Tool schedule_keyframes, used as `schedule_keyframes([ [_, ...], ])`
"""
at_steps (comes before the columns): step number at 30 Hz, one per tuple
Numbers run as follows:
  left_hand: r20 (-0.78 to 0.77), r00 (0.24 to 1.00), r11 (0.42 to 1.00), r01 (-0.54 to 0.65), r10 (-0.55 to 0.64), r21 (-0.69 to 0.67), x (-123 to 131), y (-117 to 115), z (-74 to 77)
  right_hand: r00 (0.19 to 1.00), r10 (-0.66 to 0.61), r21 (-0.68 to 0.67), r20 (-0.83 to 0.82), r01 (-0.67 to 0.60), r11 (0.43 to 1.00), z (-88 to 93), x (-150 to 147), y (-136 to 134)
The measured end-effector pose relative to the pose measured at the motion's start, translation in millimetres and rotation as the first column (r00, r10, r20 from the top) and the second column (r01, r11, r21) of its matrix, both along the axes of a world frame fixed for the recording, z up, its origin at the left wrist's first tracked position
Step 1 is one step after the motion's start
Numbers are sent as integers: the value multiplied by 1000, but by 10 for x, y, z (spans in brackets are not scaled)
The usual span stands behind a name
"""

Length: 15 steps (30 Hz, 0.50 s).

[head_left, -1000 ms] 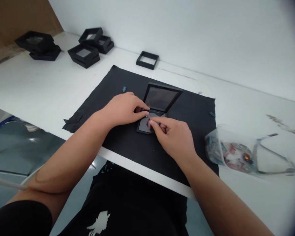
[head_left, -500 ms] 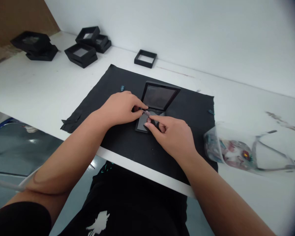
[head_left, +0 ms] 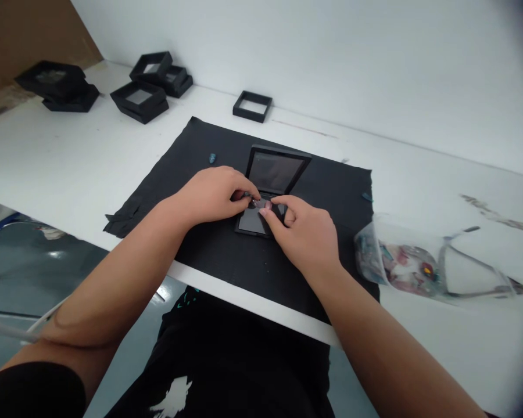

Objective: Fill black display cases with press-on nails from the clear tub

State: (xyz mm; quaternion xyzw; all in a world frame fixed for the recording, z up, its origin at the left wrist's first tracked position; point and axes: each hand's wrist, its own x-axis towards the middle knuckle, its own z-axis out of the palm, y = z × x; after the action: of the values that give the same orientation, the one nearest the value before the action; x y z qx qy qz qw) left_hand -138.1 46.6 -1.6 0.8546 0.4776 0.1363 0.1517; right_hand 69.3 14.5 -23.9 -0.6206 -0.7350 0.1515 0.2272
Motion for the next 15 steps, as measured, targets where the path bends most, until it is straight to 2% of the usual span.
schedule_keyframes([
  [6,65,997,999,37,-37,1,12,13,-14,1000,0,-13,-29,-1,1000,-26,1,52],
  [12,147,989,999,-36,30,36,0,-27,51,999,32,-59,-20,-33,998,13,17,47],
  [15,84,996,1000,-14,15,-12,-18,-16,63,997,66,-86,-30,-68,994,32,58,35],
])
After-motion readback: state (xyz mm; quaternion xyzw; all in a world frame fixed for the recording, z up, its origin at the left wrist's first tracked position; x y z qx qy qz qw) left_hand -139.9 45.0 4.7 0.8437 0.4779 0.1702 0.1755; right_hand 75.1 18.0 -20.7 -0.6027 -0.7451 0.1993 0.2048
